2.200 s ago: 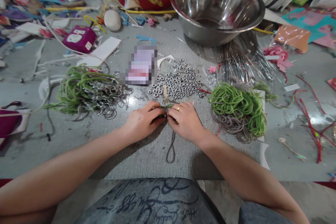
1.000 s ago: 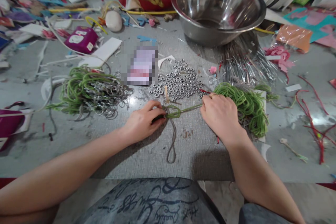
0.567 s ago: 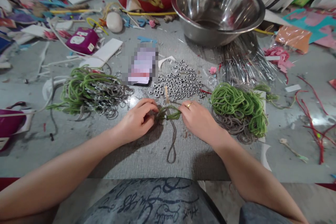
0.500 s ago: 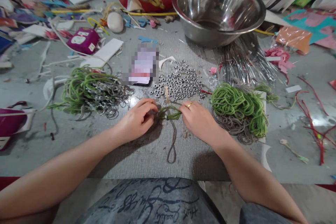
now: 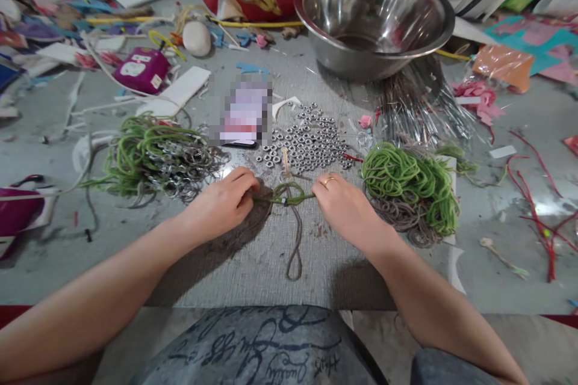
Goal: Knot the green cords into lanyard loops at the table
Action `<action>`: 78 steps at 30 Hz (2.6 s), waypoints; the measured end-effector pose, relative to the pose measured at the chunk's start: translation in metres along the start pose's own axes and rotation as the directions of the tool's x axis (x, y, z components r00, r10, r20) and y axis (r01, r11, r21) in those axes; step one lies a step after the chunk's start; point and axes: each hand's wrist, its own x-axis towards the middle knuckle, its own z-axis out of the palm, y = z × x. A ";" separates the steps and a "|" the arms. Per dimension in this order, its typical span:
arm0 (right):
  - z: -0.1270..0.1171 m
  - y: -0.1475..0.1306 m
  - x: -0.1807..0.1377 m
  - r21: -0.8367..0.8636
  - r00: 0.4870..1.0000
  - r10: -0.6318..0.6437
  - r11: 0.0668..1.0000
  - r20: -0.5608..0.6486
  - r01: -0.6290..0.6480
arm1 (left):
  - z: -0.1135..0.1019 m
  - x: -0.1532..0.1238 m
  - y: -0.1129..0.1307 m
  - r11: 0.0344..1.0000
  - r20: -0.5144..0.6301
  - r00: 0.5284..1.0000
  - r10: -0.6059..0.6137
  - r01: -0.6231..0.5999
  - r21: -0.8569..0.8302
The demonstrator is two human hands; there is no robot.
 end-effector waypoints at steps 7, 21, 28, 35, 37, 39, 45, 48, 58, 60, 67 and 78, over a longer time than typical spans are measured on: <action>-0.001 0.001 -0.001 -0.015 1.000 0.002 1.000 0.018 -0.002 | -0.007 -0.001 -0.001 0.985 0.042 0.997 -0.062 0.054 0.163; 0.001 -0.001 0.000 0.015 0.984 -0.050 0.998 -0.169 0.054 | -0.008 -0.003 0.000 0.973 -0.039 0.999 0.000 0.009 0.231; 0.009 -0.018 0.005 0.167 0.940 -0.145 0.965 -0.308 0.204 | 0.008 0.000 -0.002 0.960 -0.312 0.926 0.211 -0.257 -0.112; 0.019 -0.023 0.008 0.164 0.962 -0.114 0.974 -0.249 0.158 | 0.021 0.007 -0.003 0.932 -0.273 0.932 0.240 -0.300 -0.205; 0.019 -0.020 0.007 0.139 0.973 -0.103 0.981 -0.205 0.133 | 0.021 0.007 -0.003 0.935 -0.251 0.938 0.240 -0.293 -0.198; 0.020 -0.018 0.006 0.096 0.981 -0.099 0.989 -0.164 0.116 | 0.020 0.007 -0.002 0.943 -0.229 0.944 0.239 -0.282 -0.178; 0.013 -0.018 0.005 -0.028 0.996 -0.054 0.998 -0.068 0.052 | 0.015 0.005 0.003 0.986 -0.103 0.981 0.165 -0.165 0.004; 0.008 -0.019 0.005 -0.079 0.998 -0.045 0.996 -0.043 0.042 | 0.010 0.003 0.005 0.988 -0.052 0.990 0.131 -0.126 0.084; 0.002 -0.016 0.004 -0.152 0.999 0.005 0.988 0.035 0.000 | 0.002 0.003 0.006 0.977 0.004 0.998 0.059 -0.059 0.203; 0.003 -0.016 0.003 -0.139 0.999 0.009 0.990 0.035 -0.004 | 0.001 0.003 0.006 0.977 0.006 0.999 0.035 -0.035 0.212; 0.010 -0.013 0.002 0.026 0.995 -0.041 0.999 -0.092 0.043 | 0.007 0.000 0.005 0.989 -0.175 0.974 0.140 -0.128 0.079; 0.018 -0.020 0.011 0.176 0.980 -0.103 0.975 -0.172 0.133 | 0.015 0.006 0.010 0.976 -0.117 0.969 0.219 -0.217 0.030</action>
